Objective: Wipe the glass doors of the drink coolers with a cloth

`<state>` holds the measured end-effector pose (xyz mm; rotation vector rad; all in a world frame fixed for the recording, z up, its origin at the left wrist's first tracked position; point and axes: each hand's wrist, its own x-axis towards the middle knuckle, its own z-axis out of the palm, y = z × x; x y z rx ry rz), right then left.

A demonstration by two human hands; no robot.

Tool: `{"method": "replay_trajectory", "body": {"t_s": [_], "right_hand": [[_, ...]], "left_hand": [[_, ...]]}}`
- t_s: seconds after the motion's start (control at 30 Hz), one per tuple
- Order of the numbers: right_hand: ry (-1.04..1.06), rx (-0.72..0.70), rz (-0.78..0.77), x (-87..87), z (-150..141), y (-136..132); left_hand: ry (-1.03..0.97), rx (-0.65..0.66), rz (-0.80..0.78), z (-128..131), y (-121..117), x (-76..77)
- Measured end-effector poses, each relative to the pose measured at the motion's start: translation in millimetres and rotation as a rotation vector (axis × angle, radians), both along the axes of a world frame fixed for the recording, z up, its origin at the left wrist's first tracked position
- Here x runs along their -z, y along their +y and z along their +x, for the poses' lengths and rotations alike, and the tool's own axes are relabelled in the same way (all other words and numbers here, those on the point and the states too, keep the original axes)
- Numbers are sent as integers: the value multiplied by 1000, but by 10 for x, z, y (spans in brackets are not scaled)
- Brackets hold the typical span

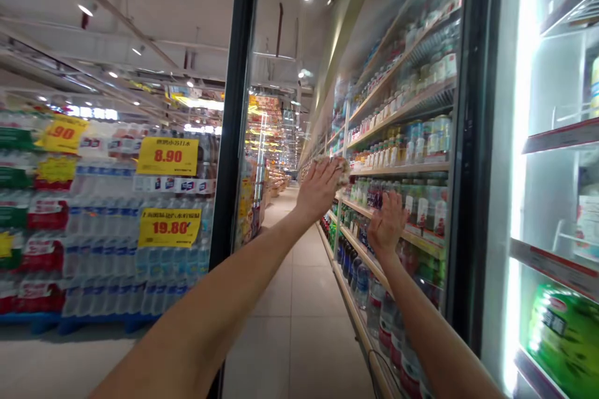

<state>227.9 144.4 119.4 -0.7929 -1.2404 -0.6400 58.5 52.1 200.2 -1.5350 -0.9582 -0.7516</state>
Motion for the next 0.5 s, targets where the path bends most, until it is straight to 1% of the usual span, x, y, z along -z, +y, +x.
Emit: {"method": "replay_trajectory", "body": {"t_s": [0.03,0.1,0.13,0.17,0.2,0.23,0.33,0.37,0.4,0.43,0.47,0.5], "right_hand": [[-3,-5,2,2,0,-1],[-3,-9,3,3,3,-4],[-1,-9,3,3,4,-7],[1,-9,1,2,6,-10],[3,-8,0,1,7,-13],[4,-8,-3,-1,8,-17],[4,-3,-12,-5,4,-28],[3,-1,-15,-5,2,-31],[3,2,-16,-5,-1,-34],[5,4,-16,-4,-4,-36],[8,5,-15,-3,-7,-37],[10,7,-13,-1,-10,-38]], "left_hand": [[58,14,-20,13,3,94],[311,63,-100,5,1,304],[434,84,-135,-32,-12,377],[503,94,-153,-98,-35,407],[498,91,-142,-194,-71,389],[421,74,-105,-313,-116,328],[19,6,82,-705,-264,52],[-92,-13,138,-803,-305,-3],[-161,-24,179,-872,-338,-16],[-168,-30,191,-908,-364,13],[-103,-24,168,-918,-383,74],[31,-6,114,-911,-398,152]]}}
